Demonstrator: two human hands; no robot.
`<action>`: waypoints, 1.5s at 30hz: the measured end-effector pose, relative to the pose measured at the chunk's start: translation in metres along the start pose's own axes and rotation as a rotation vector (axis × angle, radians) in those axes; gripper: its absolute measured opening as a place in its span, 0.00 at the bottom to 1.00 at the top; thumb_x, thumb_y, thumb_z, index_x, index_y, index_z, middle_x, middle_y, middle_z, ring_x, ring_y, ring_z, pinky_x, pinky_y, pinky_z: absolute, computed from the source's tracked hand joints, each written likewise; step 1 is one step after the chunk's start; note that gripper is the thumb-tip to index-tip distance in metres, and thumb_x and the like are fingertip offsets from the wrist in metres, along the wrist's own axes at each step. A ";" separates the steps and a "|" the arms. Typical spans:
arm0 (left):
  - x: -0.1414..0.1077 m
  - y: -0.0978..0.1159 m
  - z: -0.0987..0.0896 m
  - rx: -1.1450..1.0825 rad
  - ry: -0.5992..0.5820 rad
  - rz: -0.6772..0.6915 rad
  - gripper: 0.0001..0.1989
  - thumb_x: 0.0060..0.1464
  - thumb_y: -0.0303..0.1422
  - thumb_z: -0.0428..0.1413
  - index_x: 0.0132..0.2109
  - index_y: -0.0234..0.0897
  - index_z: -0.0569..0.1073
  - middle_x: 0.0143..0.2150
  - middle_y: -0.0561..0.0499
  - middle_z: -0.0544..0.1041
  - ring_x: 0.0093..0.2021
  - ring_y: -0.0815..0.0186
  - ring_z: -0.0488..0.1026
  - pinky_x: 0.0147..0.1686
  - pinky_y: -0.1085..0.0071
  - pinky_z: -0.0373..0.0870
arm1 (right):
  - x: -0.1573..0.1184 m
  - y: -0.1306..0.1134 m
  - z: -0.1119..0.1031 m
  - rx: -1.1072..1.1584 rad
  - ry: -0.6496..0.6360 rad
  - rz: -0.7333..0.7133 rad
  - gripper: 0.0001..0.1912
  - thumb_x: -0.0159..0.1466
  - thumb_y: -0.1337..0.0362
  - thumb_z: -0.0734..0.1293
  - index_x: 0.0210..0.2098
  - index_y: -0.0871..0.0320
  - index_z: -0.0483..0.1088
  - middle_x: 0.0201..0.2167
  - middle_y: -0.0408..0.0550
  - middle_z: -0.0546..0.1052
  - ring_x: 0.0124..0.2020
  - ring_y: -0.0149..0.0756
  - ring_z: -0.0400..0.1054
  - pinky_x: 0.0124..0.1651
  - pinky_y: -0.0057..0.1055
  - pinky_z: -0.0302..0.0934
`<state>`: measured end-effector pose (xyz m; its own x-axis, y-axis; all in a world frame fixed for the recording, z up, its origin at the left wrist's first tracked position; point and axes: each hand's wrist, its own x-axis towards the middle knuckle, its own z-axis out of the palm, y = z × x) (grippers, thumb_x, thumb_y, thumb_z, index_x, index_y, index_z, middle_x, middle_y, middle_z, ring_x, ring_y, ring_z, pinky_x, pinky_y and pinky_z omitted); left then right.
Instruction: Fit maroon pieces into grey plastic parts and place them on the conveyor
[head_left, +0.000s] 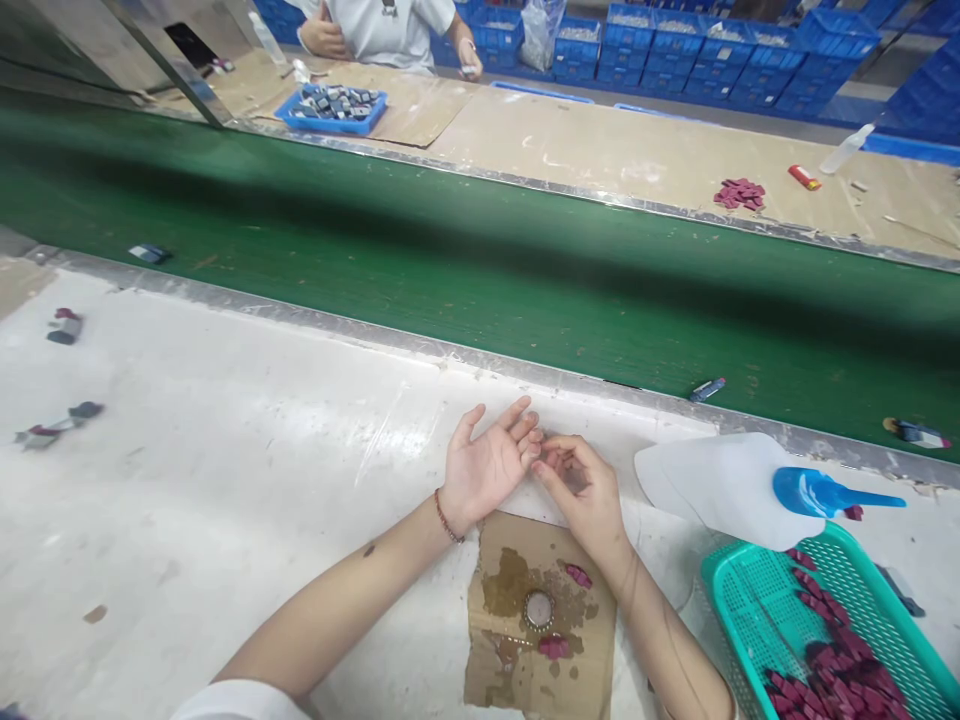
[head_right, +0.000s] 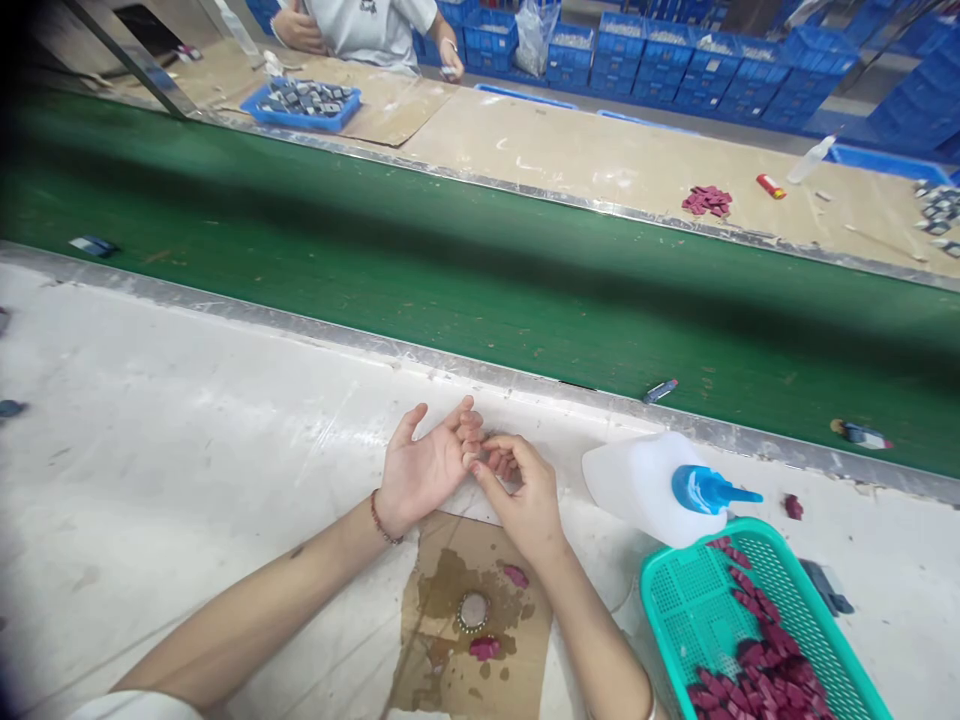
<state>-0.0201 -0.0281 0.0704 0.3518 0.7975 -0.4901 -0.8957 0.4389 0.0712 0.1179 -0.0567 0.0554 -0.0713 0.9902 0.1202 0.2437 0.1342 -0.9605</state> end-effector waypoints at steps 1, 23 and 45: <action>0.000 0.000 0.000 0.000 -0.004 0.002 0.25 0.65 0.40 0.36 0.41 0.28 0.73 0.29 0.45 0.73 0.26 0.66 0.71 0.26 0.72 0.69 | 0.000 0.000 0.001 0.005 0.004 -0.009 0.04 0.60 0.65 0.68 0.37 0.55 0.71 0.26 0.42 0.74 0.27 0.33 0.67 0.32 0.28 0.64; -0.002 0.000 -0.001 0.047 0.014 0.006 0.24 0.65 0.38 0.37 0.37 0.28 0.74 0.24 0.54 0.59 0.18 0.72 0.52 0.18 0.76 0.54 | -0.005 -0.002 0.002 -0.176 -0.022 -0.222 0.04 0.65 0.69 0.66 0.35 0.54 0.71 0.29 0.43 0.76 0.31 0.35 0.70 0.36 0.30 0.66; 0.000 0.000 -0.003 0.054 0.018 -0.023 0.21 0.63 0.38 0.39 0.38 0.31 0.73 0.27 0.48 0.70 0.27 0.64 0.72 0.28 0.71 0.70 | 0.001 0.000 0.001 0.020 -0.050 0.072 0.03 0.59 0.64 0.67 0.29 0.55 0.70 0.24 0.41 0.74 0.26 0.33 0.67 0.32 0.29 0.64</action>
<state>-0.0206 -0.0293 0.0681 0.3664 0.7798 -0.5076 -0.8714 0.4789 0.1067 0.1169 -0.0556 0.0549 -0.1025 0.9940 0.0389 0.2303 0.0618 -0.9712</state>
